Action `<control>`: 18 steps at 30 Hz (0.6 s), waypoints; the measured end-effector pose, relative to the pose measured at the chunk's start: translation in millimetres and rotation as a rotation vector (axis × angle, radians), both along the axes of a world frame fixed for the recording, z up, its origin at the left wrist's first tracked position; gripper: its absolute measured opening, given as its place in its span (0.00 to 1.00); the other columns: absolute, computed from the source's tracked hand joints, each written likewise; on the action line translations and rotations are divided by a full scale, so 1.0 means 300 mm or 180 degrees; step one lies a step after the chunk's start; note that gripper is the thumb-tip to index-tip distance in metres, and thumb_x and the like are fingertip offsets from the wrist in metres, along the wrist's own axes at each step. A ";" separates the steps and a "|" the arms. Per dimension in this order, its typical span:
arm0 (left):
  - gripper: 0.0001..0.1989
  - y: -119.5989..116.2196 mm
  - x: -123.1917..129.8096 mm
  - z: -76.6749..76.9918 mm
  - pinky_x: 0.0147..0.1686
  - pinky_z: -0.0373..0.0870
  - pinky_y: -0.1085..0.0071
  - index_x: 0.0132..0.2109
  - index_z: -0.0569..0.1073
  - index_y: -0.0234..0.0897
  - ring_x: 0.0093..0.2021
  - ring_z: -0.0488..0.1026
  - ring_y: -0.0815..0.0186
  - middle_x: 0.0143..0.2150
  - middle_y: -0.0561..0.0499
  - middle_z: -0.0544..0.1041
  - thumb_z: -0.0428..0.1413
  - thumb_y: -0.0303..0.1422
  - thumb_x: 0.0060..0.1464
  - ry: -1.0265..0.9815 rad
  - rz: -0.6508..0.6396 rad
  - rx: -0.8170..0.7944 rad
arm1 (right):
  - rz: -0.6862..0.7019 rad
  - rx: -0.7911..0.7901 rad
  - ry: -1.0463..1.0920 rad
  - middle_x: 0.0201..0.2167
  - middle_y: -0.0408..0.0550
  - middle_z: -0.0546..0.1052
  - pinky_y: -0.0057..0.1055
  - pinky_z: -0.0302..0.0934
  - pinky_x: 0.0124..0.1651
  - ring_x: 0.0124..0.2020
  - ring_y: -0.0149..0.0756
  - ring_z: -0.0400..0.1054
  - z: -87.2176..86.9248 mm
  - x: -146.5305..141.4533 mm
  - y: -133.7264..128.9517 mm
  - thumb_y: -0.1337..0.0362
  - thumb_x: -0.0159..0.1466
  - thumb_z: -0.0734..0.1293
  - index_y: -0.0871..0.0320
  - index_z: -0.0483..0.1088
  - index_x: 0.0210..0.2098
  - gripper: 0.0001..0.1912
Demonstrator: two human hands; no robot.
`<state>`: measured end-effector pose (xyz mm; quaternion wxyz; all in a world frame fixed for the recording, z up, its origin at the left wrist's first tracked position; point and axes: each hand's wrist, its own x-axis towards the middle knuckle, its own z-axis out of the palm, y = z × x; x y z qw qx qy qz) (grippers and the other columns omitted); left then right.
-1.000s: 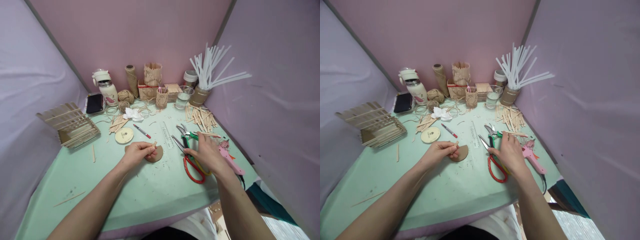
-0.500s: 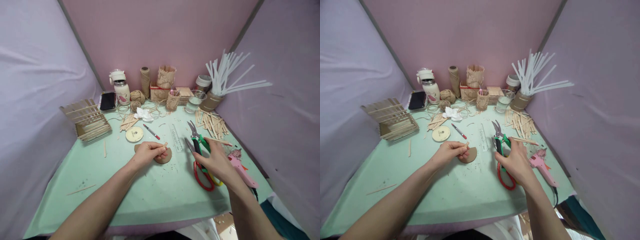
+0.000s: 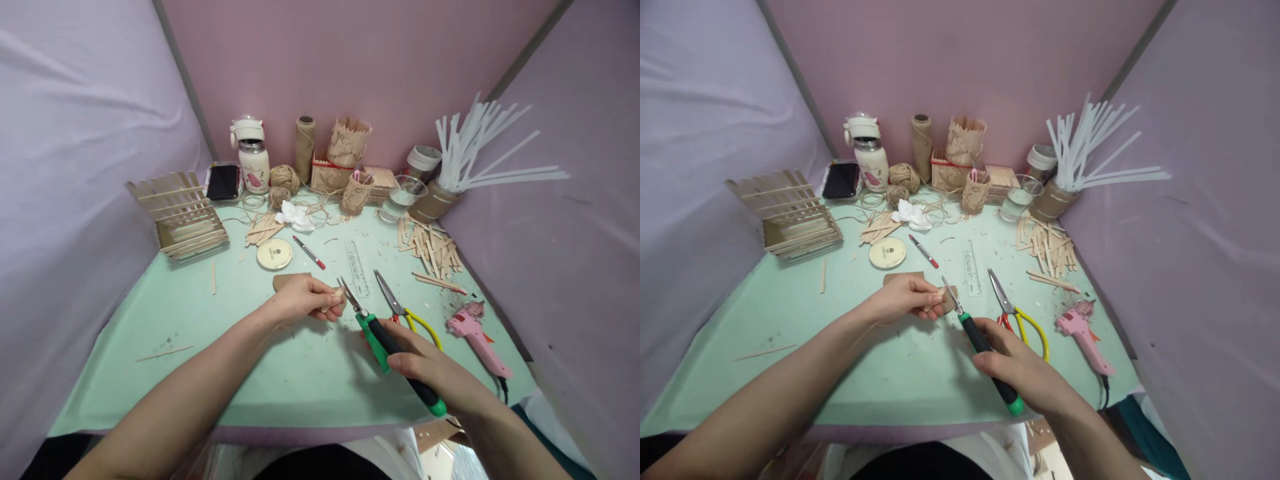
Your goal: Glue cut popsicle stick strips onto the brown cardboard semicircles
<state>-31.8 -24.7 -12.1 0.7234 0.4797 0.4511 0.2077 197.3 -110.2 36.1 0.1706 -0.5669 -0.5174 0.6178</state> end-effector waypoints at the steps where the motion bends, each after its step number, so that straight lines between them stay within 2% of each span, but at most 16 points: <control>1: 0.13 -0.001 0.001 -0.002 0.29 0.70 0.77 0.30 0.81 0.34 0.28 0.76 0.71 0.29 0.47 0.81 0.66 0.41 0.48 -0.0015 -0.0004 -0.0025 | 0.0002 -0.0013 0.0006 0.55 0.51 0.74 0.43 0.65 0.54 0.54 0.52 0.68 -0.003 -0.001 0.001 0.53 0.54 0.66 0.55 0.68 0.58 0.33; 8: 0.15 -0.002 -0.002 -0.023 0.31 0.73 0.74 0.31 0.82 0.35 0.27 0.76 0.70 0.30 0.48 0.82 0.69 0.43 0.43 -0.0162 -0.0052 -0.0176 | 0.0029 -0.0113 0.0001 0.52 0.52 0.76 0.44 0.64 0.55 0.54 0.52 0.67 -0.016 0.003 0.007 0.53 0.54 0.66 0.56 0.69 0.56 0.32; 18: 0.16 -0.006 -0.001 -0.028 0.30 0.74 0.74 0.30 0.81 0.33 0.27 0.77 0.69 0.29 0.47 0.82 0.70 0.43 0.40 -0.0165 -0.0067 -0.0186 | -0.0052 -0.0217 -0.0112 0.47 0.51 0.77 0.44 0.66 0.51 0.51 0.52 0.69 -0.015 -0.005 0.008 0.54 0.54 0.66 0.54 0.71 0.55 0.30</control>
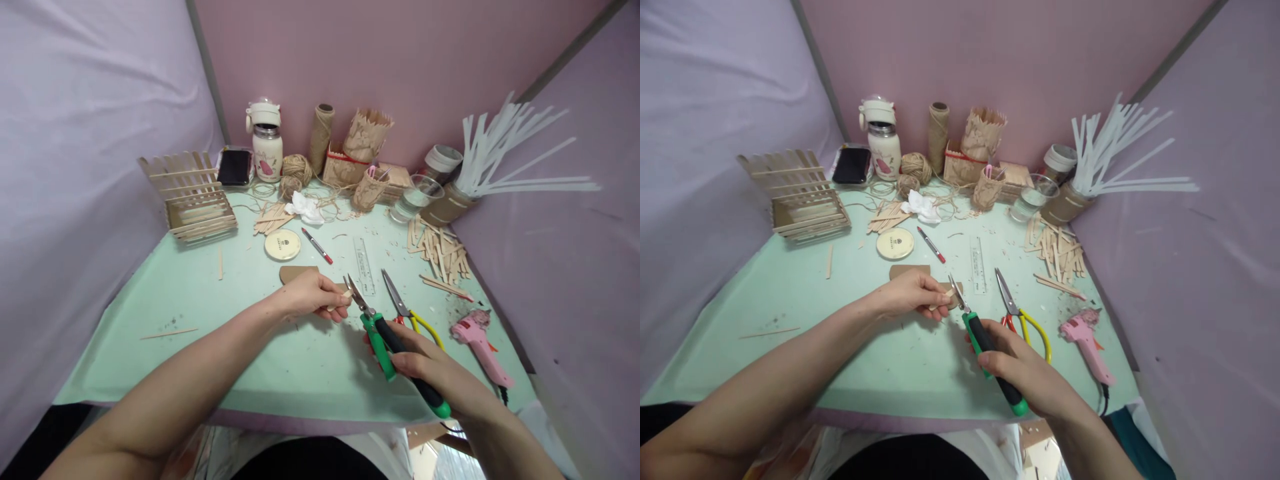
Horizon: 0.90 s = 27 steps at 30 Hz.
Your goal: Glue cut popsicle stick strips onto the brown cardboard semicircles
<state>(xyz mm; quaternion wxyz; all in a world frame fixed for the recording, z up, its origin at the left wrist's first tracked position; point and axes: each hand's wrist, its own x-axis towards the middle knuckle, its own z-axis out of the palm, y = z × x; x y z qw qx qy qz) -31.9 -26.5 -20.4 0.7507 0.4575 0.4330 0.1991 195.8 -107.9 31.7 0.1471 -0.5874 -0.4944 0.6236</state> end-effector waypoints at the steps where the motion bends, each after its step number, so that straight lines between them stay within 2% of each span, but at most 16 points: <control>1: 0.16 0.000 0.000 -0.002 0.30 0.74 0.74 0.30 0.81 0.33 0.27 0.77 0.69 0.28 0.47 0.82 0.70 0.43 0.40 -0.0006 -0.0003 -0.0003 | 0.0030 0.0005 0.0010 0.47 0.51 0.78 0.44 0.66 0.51 0.51 0.52 0.69 0.001 -0.001 0.001 0.55 0.54 0.66 0.55 0.71 0.55 0.29; 7: 0.12 0.003 -0.002 -0.007 0.29 0.73 0.75 0.30 0.81 0.34 0.27 0.77 0.70 0.28 0.48 0.82 0.68 0.40 0.43 0.0008 -0.0070 -0.0044 | 0.0232 0.0056 -0.0032 0.44 0.51 0.78 0.41 0.67 0.48 0.48 0.50 0.70 0.016 -0.004 0.006 0.56 0.55 0.65 0.55 0.71 0.54 0.28; 14: 0.10 -0.008 0.012 -0.007 0.27 0.71 0.76 0.28 0.81 0.33 0.23 0.75 0.72 0.25 0.48 0.80 0.66 0.37 0.47 0.0102 -0.0142 -0.0116 | 0.0586 0.0184 -0.0503 0.39 0.48 0.77 0.37 0.65 0.41 0.42 0.47 0.69 0.005 -0.002 0.016 0.60 0.52 0.64 0.55 0.72 0.49 0.25; 21: 0.09 -0.024 0.040 -0.031 0.27 0.71 0.76 0.28 0.80 0.31 0.24 0.74 0.72 0.25 0.47 0.80 0.67 0.34 0.46 0.0069 -0.0127 -0.0352 | 0.0593 -0.0304 -0.0272 0.36 0.44 0.73 0.33 0.61 0.38 0.38 0.40 0.66 0.006 0.007 0.014 0.63 0.53 0.65 0.55 0.69 0.41 0.15; 27: 0.12 -0.064 0.071 -0.026 0.24 0.69 0.78 0.26 0.79 0.31 0.24 0.74 0.72 0.24 0.48 0.79 0.70 0.36 0.41 -0.0045 -0.0368 -0.0639 | 0.0649 -0.0412 -0.0108 0.31 0.41 0.67 0.31 0.58 0.35 0.33 0.34 0.61 -0.002 0.033 -0.064 0.63 0.53 0.64 0.55 0.63 0.35 0.10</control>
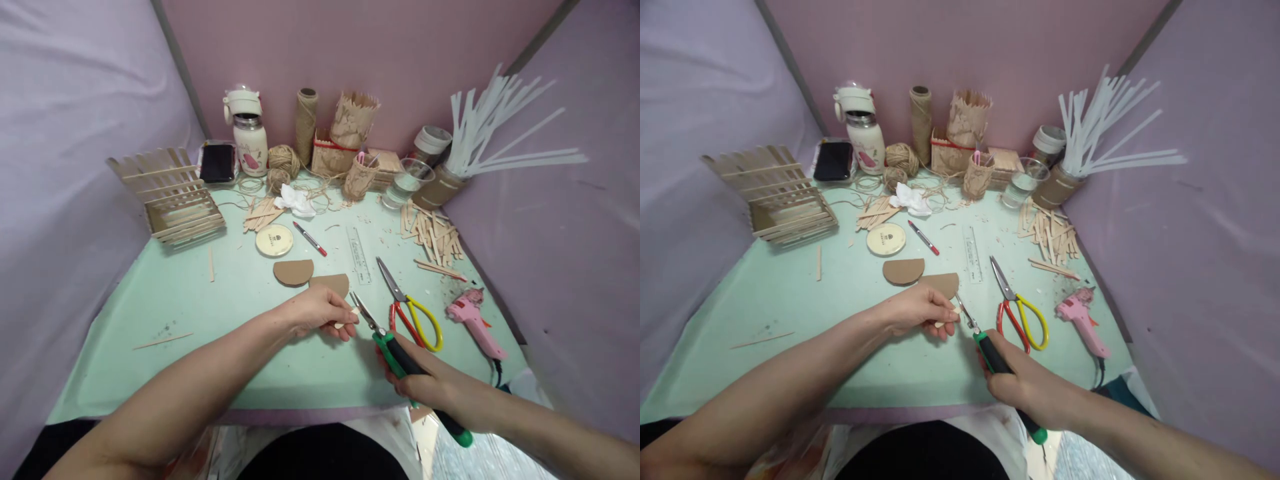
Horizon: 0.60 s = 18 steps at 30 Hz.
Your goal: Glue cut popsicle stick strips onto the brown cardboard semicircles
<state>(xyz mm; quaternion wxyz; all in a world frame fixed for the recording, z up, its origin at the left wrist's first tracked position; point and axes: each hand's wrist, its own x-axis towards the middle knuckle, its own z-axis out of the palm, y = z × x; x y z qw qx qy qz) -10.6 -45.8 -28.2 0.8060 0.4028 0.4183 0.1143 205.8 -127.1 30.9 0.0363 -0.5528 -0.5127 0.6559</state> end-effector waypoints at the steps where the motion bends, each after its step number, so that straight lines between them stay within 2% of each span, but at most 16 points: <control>1: 0.12 -0.008 0.005 -0.001 0.24 0.69 0.78 0.26 0.79 0.31 0.24 0.74 0.72 0.23 0.48 0.79 0.70 0.37 0.40 -0.0036 -0.0035 -0.0072 | -0.0007 -0.0060 0.0016 0.30 0.41 0.66 0.31 0.58 0.35 0.33 0.34 0.61 0.001 0.003 -0.016 0.63 0.53 0.64 0.54 0.62 0.36 0.11; 9: 0.14 -0.047 0.027 -0.014 0.22 0.68 0.79 0.25 0.79 0.32 0.23 0.74 0.72 0.23 0.48 0.79 0.71 0.38 0.37 -0.0077 -0.0250 -0.0306 | -0.0364 -0.0169 0.0070 0.32 0.43 0.67 0.31 0.61 0.36 0.34 0.34 0.62 0.005 -0.001 -0.107 0.62 0.50 0.64 0.54 0.62 0.36 0.13; 11: 0.14 -0.049 0.027 -0.012 0.23 0.68 0.78 0.25 0.79 0.32 0.23 0.74 0.72 0.23 0.48 0.79 0.71 0.38 0.37 -0.0033 -0.0275 -0.0299 | -0.0547 -0.0257 0.0094 0.30 0.42 0.66 0.29 0.59 0.31 0.30 0.32 0.61 -0.008 -0.007 -0.112 0.63 0.50 0.63 0.54 0.61 0.34 0.12; 14: 0.13 -0.045 0.019 -0.001 0.24 0.68 0.77 0.25 0.79 0.32 0.24 0.74 0.72 0.24 0.48 0.79 0.71 0.37 0.38 -0.0008 -0.0267 -0.0209 | -0.0853 -0.0362 0.0044 0.25 0.38 0.61 0.27 0.52 0.22 0.21 0.27 0.55 -0.027 -0.010 -0.101 0.62 0.48 0.62 0.53 0.58 0.32 0.11; 16: 0.13 -0.039 0.012 0.012 0.26 0.68 0.77 0.25 0.79 0.32 0.24 0.73 0.73 0.24 0.48 0.79 0.69 0.38 0.41 -0.0048 -0.0273 -0.0087 | -0.0877 -0.0215 0.0044 0.25 0.37 0.60 0.27 0.52 0.22 0.21 0.28 0.54 -0.030 -0.003 -0.082 0.62 0.49 0.62 0.53 0.58 0.31 0.10; 18: 0.12 -0.031 0.006 0.024 0.27 0.68 0.76 0.27 0.79 0.32 0.24 0.74 0.72 0.25 0.48 0.79 0.67 0.38 0.45 -0.0075 -0.0216 0.0117 | -0.0821 0.0144 0.0132 0.28 0.39 0.62 0.29 0.56 0.27 0.26 0.30 0.56 -0.024 0.007 -0.058 0.62 0.51 0.63 0.53 0.59 0.32 0.10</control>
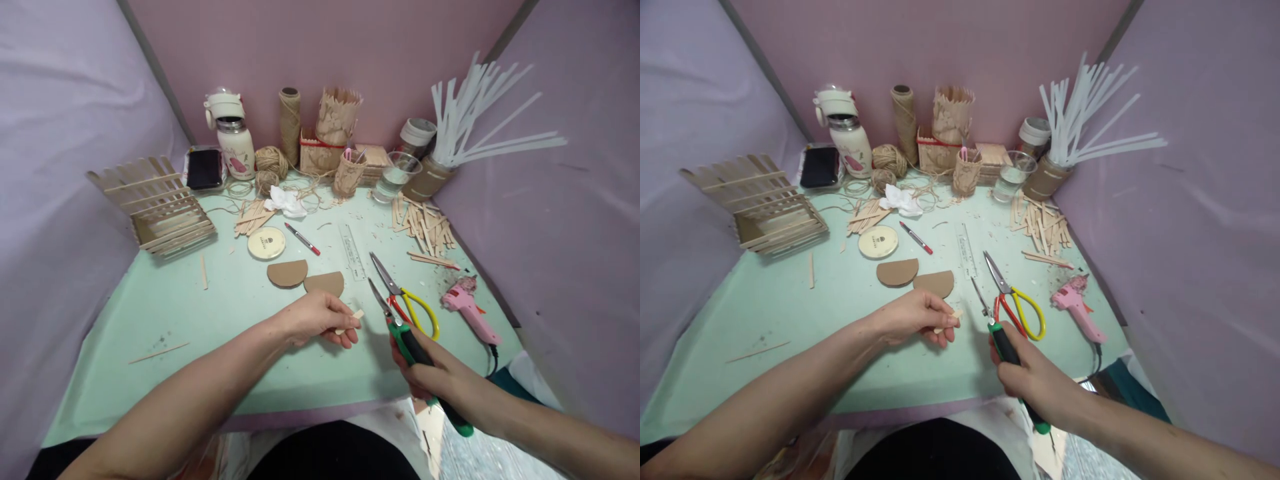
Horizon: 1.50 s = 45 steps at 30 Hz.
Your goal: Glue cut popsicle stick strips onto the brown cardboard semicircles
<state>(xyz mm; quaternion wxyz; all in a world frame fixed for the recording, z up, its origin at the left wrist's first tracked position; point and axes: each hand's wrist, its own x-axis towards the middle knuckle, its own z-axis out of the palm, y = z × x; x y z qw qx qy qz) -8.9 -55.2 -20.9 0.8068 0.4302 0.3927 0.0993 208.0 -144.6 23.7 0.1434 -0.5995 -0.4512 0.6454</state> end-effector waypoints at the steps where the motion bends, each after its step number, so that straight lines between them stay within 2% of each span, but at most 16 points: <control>1: 0.12 0.004 -0.002 0.004 0.28 0.68 0.75 0.28 0.79 0.32 0.25 0.74 0.72 0.26 0.48 0.79 0.66 0.39 0.47 -0.0014 0.0078 0.0138 | 0.0012 0.0195 0.0021 0.29 0.41 0.62 0.30 0.57 0.30 0.28 0.31 0.56 0.004 0.004 0.012 0.61 0.52 0.63 0.54 0.59 0.33 0.09; 5: 0.11 0.021 0.000 0.000 0.31 0.69 0.73 0.31 0.80 0.33 0.27 0.75 0.70 0.29 0.47 0.81 0.65 0.39 0.48 -0.0131 0.0502 0.0661 | 0.0081 0.0588 -0.0014 0.32 0.42 0.64 0.32 0.56 0.34 0.32 0.34 0.57 0.007 0.007 0.053 0.61 0.54 0.62 0.54 0.60 0.35 0.10; 9: 0.13 0.028 0.002 -0.022 0.34 0.71 0.72 0.35 0.80 0.33 0.29 0.76 0.69 0.32 0.46 0.82 0.64 0.40 0.49 -0.0203 0.0790 0.0828 | 0.0168 0.0835 -0.0077 0.33 0.42 0.64 0.33 0.55 0.37 0.34 0.35 0.58 -0.020 -0.008 0.074 0.62 0.55 0.61 0.54 0.60 0.38 0.11; 13: 0.15 0.032 0.000 -0.019 0.34 0.71 0.71 0.36 0.81 0.33 0.31 0.76 0.68 0.34 0.45 0.82 0.64 0.42 0.49 -0.0255 0.0997 0.0951 | 0.0272 0.1237 -0.0209 0.34 0.42 0.65 0.35 0.58 0.39 0.35 0.37 0.61 -0.045 -0.046 0.088 0.64 0.54 0.60 0.54 0.59 0.47 0.20; 15: 0.15 0.038 -0.005 -0.003 0.33 0.71 0.71 0.35 0.81 0.33 0.30 0.75 0.67 0.32 0.45 0.81 0.65 0.42 0.47 -0.0254 0.1213 0.0981 | 0.0305 0.1560 -0.0358 0.36 0.44 0.66 0.38 0.59 0.42 0.37 0.39 0.63 -0.058 -0.076 0.102 0.66 0.54 0.60 0.54 0.57 0.52 0.25; 17: 0.15 0.049 -0.015 0.016 0.32 0.70 0.72 0.33 0.81 0.32 0.28 0.74 0.68 0.29 0.47 0.80 0.65 0.42 0.46 -0.0269 0.1457 0.1085 | 0.0359 0.2034 -0.0499 0.42 0.47 0.67 0.41 0.60 0.48 0.43 0.42 0.64 -0.075 -0.110 0.123 0.68 0.54 0.60 0.54 0.54 0.56 0.29; 20: 0.13 0.071 -0.034 0.033 0.33 0.69 0.72 0.29 0.79 0.32 0.28 0.72 0.69 0.25 0.49 0.78 0.64 0.40 0.47 -0.0326 0.1747 0.1411 | 0.0450 0.2664 -0.0713 0.51 0.53 0.65 0.46 0.57 0.57 0.54 0.47 0.61 -0.107 -0.158 0.157 0.70 0.55 0.61 0.55 0.51 0.59 0.32; 24: 0.09 0.096 -0.053 0.018 0.32 0.68 0.73 0.28 0.79 0.34 0.28 0.71 0.69 0.25 0.51 0.76 0.63 0.36 0.48 -0.0415 0.2078 0.1704 | 0.0588 0.3022 -0.1000 0.52 0.55 0.64 0.50 0.57 0.57 0.54 0.50 0.60 -0.133 -0.196 0.189 0.71 0.54 0.62 0.56 0.51 0.58 0.32; 30: 0.05 0.104 -0.054 -0.016 0.31 0.67 0.75 0.28 0.80 0.36 0.28 0.71 0.71 0.29 0.53 0.76 0.63 0.32 0.49 -0.0554 0.2200 0.1786 | 0.0601 0.3143 -0.1058 0.50 0.53 0.65 0.49 0.61 0.54 0.52 0.49 0.62 -0.133 -0.202 0.190 0.71 0.54 0.63 0.54 0.53 0.56 0.31; 45: 0.07 0.095 -0.051 -0.058 0.34 0.70 0.70 0.29 0.80 0.36 0.31 0.73 0.66 0.27 0.51 0.76 0.61 0.33 0.52 -0.0296 0.1949 0.1947 | 0.0600 0.3020 -0.0991 0.47 0.51 0.65 0.47 0.62 0.52 0.49 0.47 0.62 -0.129 -0.196 0.173 0.73 0.54 0.63 0.52 0.53 0.55 0.31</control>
